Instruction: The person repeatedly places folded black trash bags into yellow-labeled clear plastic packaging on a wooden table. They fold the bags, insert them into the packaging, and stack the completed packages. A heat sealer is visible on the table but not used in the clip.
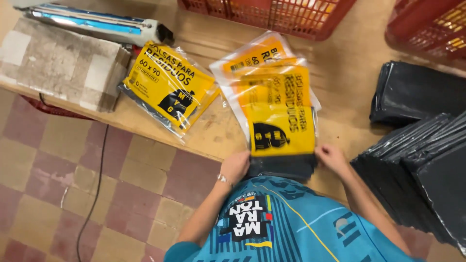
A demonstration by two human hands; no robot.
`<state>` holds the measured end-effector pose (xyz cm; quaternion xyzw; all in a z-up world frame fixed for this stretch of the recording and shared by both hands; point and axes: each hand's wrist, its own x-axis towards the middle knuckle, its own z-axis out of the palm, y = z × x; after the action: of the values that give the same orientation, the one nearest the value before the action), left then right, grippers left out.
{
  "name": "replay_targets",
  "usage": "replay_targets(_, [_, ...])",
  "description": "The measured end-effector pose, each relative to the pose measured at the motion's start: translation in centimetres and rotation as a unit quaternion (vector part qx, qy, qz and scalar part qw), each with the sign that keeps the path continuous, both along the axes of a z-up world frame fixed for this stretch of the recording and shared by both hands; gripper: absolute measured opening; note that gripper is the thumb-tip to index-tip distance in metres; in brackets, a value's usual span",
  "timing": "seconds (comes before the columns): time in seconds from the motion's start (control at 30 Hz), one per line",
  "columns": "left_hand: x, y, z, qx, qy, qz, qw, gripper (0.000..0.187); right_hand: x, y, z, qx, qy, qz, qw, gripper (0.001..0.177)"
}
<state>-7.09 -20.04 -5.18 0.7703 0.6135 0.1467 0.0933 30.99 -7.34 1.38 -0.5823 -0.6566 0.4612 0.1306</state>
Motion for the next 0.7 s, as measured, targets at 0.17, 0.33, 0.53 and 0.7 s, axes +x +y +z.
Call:
replay_targets(0.17, [-0.2,-3.0,5.4,-0.078,-0.115,0.009,0.990,0.037,0.5,-4.1,3.4,-0.139,0.012,-0.033,0.990,0.021])
replay_targets(0.33, [-0.7,1.7,14.4,0.017,-0.206,0.046,0.977,0.023,-4.2,-0.3,12.6,-0.098,0.203,-0.072,0.972,0.021])
replay_targets(0.53, [0.6,5.6,28.4,0.192,-0.096,-0.024,0.976,0.102,-14.0,0.0,31.7,0.086,0.353,0.032,0.931,0.024])
replay_targets(0.7, [-1.2,8.8,29.5,0.259,-0.148,-0.002,0.954,0.049,-13.7,-1.3,33.7,0.138,0.331,0.028,0.933,0.023])
